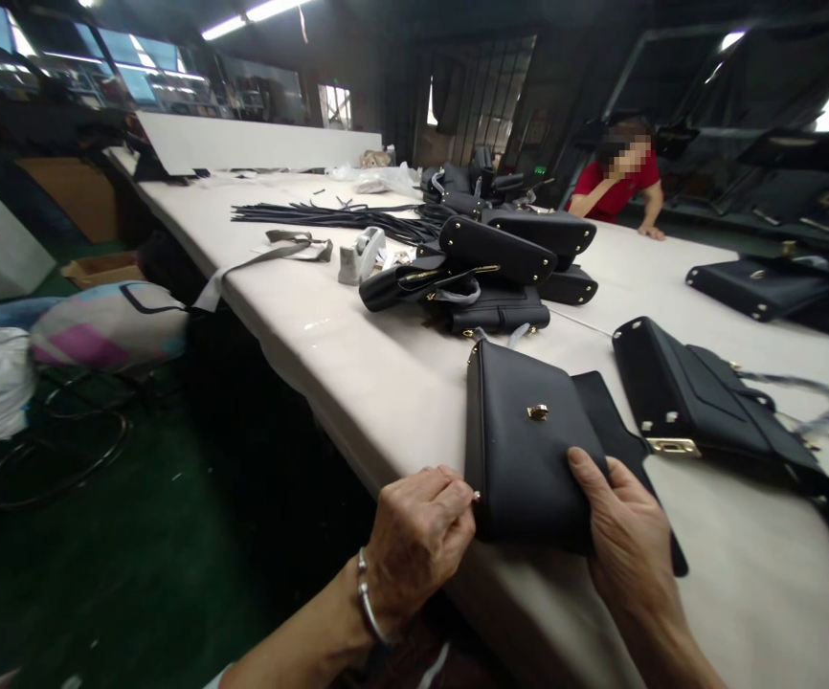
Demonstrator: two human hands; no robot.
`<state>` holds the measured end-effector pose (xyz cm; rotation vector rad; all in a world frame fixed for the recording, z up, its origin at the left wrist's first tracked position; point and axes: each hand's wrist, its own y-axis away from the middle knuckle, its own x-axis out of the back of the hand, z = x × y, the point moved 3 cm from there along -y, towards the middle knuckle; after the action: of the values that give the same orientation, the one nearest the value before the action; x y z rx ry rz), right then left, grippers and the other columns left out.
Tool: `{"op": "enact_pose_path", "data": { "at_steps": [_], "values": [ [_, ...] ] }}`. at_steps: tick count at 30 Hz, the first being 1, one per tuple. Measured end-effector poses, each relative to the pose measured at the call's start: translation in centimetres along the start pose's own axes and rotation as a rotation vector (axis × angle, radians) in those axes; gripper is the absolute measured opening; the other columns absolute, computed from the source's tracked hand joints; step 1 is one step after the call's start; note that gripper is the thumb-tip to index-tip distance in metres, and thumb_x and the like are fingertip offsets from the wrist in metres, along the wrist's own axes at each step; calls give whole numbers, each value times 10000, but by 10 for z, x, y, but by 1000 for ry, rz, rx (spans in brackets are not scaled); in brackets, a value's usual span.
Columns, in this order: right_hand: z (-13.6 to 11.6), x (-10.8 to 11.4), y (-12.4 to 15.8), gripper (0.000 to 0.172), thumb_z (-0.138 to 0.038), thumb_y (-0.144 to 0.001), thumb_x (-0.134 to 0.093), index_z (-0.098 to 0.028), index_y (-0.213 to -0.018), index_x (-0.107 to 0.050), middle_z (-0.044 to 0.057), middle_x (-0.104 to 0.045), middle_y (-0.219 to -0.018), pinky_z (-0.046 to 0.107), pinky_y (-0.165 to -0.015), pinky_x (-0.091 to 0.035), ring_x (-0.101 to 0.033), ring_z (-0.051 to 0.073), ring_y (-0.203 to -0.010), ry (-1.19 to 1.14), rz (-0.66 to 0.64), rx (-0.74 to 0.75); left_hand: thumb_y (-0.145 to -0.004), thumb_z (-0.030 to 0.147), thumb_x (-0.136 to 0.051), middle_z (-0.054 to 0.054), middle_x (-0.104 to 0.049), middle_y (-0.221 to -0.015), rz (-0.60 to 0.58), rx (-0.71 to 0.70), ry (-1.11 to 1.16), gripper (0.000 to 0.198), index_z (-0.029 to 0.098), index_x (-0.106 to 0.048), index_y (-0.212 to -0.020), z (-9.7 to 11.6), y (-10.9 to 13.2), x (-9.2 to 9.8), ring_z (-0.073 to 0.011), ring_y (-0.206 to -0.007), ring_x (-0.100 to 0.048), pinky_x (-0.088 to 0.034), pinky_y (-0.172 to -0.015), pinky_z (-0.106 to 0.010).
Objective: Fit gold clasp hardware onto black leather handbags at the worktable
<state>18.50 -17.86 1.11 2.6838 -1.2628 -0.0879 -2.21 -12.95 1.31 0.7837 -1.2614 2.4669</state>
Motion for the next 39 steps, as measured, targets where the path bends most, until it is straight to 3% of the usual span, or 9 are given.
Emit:
{"op": "enact_pose_path", "data": {
  "at_steps": [4,7,10,15,19,23,30,35,39],
  "values": [
    [-5,-1,3,514,-612,-594,-823,-209,-885,-694,-37,-714,-840,171,-668,-482,-589,130,-772,70,-2,21,-860,39,-487,-18,-625,-783,1,134,174,176,180,-579,-807,-9,-2,-1,-132,-701,-591,-480,-682,-232],
    [-4,0,3,514,-619,-606,-812,-211,-895,-691,-30,-712,-873,197,-711,-479,-591,146,-807,94,2,43,-853,63,-505,-3,-586,-730,23,347,278,170,182,-552,-740,-24,-4,6,-122,-677,-582,-479,-649,-214],
    [-2,2,2,534,-626,-611,-806,-209,-921,-685,-22,-707,-894,240,-762,-478,-596,169,-837,90,7,42,-850,90,-538,3,-589,-744,-32,450,320,131,181,-557,-757,-36,-3,13,-117,-665,-588,-486,-624,-204],
    [4,6,-2,579,-621,-627,-801,-217,-1021,-671,-8,-716,-1008,253,-809,-476,-611,187,-908,103,34,24,-846,58,-536,-25,-663,-908,-143,251,199,220,187,-605,-1010,-26,4,10,-150,-797,-639,-509,-756,-256],
    [8,7,-4,535,-582,-669,-790,-211,-1035,-669,1,-718,-1034,246,-757,-512,-632,195,-894,109,32,67,-884,105,-553,-33,-673,-867,-209,115,3,102,179,-617,-913,-14,8,4,-188,-792,-634,-500,-742,-309],
    [11,7,-5,484,-550,-685,-800,-226,-1024,-680,-22,-725,-997,208,-756,-500,-632,161,-862,87,26,70,-900,154,-588,-26,-675,-863,-210,73,-61,39,180,-615,-889,-12,8,3,-200,-782,-629,-490,-741,-345],
    [6,4,-2,464,-563,-702,-780,-216,-995,-683,-18,-723,-955,237,-764,-491,-629,172,-838,94,5,90,-944,123,-504,-27,-658,-803,-156,-13,-107,136,171,-612,-877,-12,9,-1,-181,-773,-618,-485,-781,-336],
    [4,4,-1,500,-612,-652,-792,-221,-945,-686,-36,-705,-942,235,-782,-449,-594,155,-845,125,34,76,-903,100,-490,-37,-614,-754,-187,-72,-205,166,165,-573,-775,-9,8,-3,-187,-741,-579,-480,-779,-351],
    [4,3,-1,514,-611,-635,-803,-225,-951,-681,-37,-699,-937,241,-766,-448,-585,154,-838,97,25,69,-847,75,-504,-27,-599,-725,-139,-52,-182,154,175,-546,-738,-11,6,-6,-182,-717,-552,-479,-779,-354]
  ]
}}
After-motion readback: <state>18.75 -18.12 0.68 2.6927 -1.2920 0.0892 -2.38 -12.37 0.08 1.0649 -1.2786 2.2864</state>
